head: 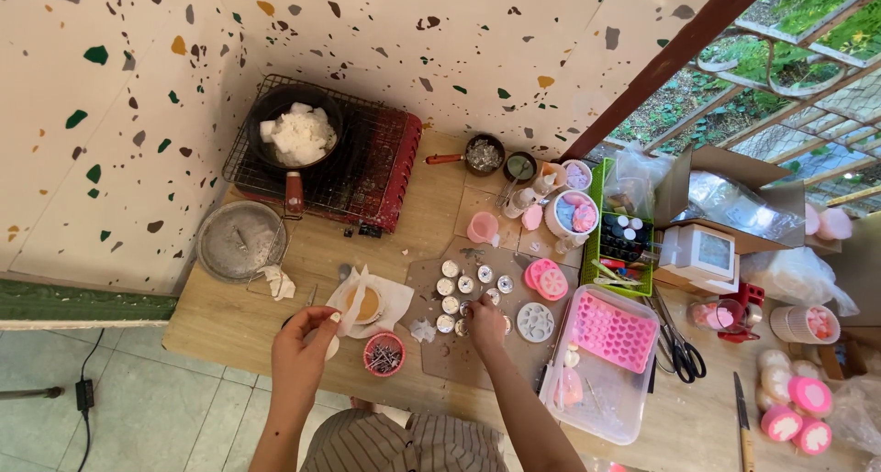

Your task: Making decorative candles by melting wax and preparing molds.

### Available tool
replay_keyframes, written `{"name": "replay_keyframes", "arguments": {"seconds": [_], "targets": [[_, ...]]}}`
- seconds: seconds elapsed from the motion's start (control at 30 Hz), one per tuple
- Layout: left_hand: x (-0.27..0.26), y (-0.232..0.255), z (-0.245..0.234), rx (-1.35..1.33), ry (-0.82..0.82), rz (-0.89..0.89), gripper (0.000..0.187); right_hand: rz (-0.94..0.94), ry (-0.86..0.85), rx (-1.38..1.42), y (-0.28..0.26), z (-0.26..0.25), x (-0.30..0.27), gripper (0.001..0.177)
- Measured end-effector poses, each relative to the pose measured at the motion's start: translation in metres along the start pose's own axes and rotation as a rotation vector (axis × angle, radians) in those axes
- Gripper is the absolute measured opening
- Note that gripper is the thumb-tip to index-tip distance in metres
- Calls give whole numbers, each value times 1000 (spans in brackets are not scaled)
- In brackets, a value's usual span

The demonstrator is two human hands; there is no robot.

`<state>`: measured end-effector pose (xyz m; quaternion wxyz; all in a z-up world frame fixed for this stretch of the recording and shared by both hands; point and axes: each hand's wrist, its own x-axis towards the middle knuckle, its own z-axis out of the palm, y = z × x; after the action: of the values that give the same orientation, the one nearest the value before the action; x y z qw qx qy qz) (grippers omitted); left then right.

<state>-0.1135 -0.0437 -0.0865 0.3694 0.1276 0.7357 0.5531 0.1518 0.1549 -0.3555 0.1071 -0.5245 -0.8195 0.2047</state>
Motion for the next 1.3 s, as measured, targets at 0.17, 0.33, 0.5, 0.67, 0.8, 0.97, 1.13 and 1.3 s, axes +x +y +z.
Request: {"name": "replay_keyframes", "arguments": {"seconds": [0.17,0.33,0.5,0.67,0.8,0.97,1.13,1.3], "targets": [[5,-16,-9,-328,-109,19,44,46,44,-54,1,0,5,11],[-11,9,-17,-458,-215,0,67,150,-16,-89,-14,-11,-1,13],[-24,28,-19,-419,-203,-46,53,14,161,35,-101,-68,-28,23],[-30,12,-27,-373,-167,-21,53,-204,-114,134,-120,-12,-57,11],[-34,-1,-34,-391,-156,-10,53,-527,-302,-47,-133,27,-61,9],[-41,-4,-43,-369,-150,-38,50,-602,-327,-263,-134,57,-55,13],[-42,-12,-49,-383,-154,-29,47,-636,-383,-415,-137,51,-52,12],[-41,-6,-55,-382,-136,-42,42,-322,-482,-84,-130,35,-38,17]]}}
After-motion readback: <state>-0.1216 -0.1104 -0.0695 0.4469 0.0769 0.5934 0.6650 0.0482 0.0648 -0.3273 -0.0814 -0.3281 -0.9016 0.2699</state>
